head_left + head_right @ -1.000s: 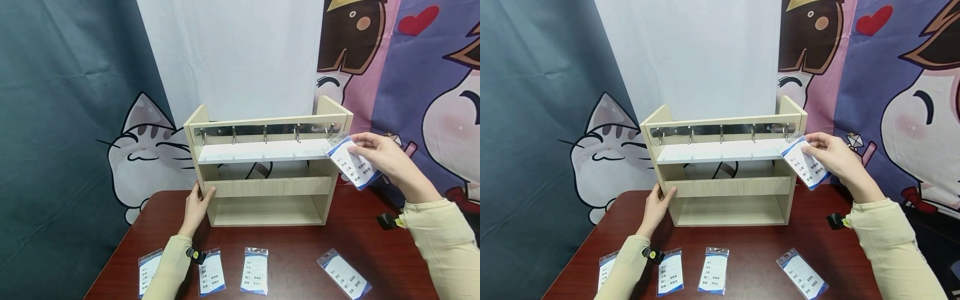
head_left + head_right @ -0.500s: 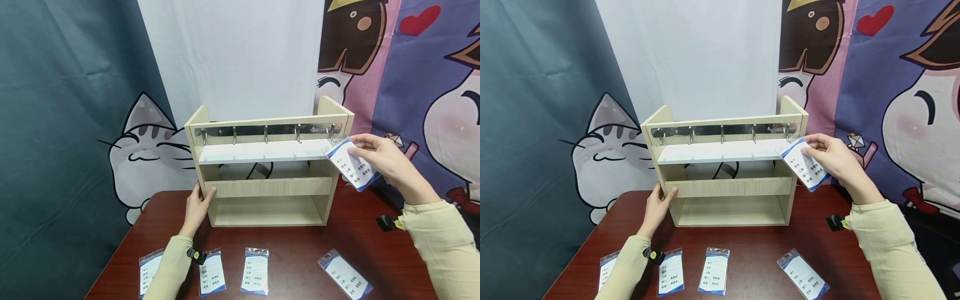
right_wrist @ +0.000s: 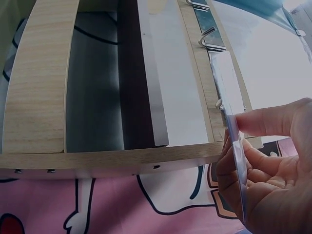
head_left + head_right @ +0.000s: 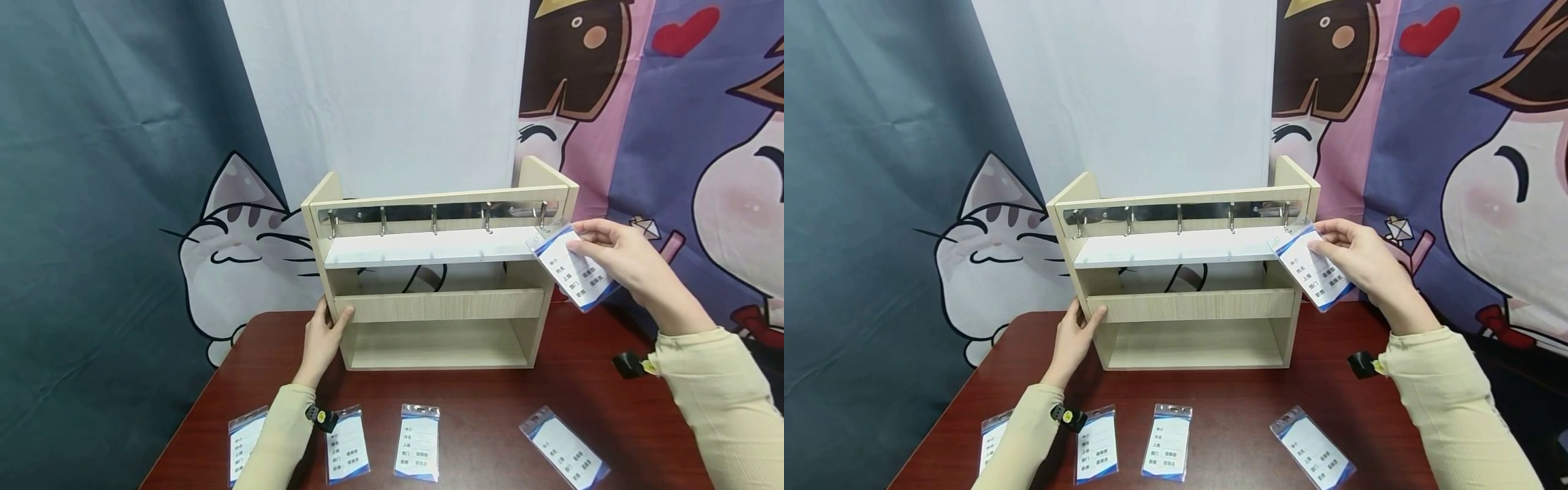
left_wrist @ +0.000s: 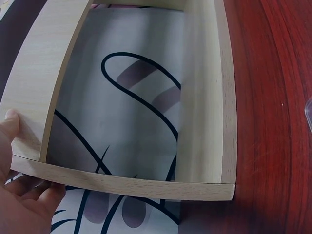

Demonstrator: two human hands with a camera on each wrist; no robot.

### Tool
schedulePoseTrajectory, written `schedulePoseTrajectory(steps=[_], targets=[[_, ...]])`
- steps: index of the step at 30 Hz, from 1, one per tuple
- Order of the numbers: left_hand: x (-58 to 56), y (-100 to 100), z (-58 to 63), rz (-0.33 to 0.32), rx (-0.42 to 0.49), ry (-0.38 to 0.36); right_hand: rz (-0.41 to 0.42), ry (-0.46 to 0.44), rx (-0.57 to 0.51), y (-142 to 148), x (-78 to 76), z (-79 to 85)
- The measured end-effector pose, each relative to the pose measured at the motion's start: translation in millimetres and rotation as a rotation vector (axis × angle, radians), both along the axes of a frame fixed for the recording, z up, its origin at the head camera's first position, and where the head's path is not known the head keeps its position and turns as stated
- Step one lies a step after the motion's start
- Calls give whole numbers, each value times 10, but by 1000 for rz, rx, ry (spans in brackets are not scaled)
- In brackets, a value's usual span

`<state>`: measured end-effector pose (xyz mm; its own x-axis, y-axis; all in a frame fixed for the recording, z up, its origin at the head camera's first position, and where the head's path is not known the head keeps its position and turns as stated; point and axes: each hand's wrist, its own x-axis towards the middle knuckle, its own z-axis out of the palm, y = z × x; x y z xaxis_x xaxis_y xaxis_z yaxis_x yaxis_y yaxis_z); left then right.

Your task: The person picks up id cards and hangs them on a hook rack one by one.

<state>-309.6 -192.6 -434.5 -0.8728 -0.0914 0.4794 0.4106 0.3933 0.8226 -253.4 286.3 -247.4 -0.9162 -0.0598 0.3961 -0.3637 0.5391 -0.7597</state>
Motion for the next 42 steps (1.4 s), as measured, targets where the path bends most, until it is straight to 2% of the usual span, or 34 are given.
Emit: schedulePoseTrajectory(steps=[13, 24, 33, 42], targets=[[-6, -6, -11, -2, 2, 4, -16, 30, 11, -22, 8, -36], [-18, 1, -32, 7, -8, 22, -42, 78, -22, -43, 2, -87], [-15, -2, -27, 7, -5, 2, -53, 117, -55, -69, 7, -130], [-1, 0, -23, 4, -1, -5, -82, 129, -40, -97, -21, -178]])
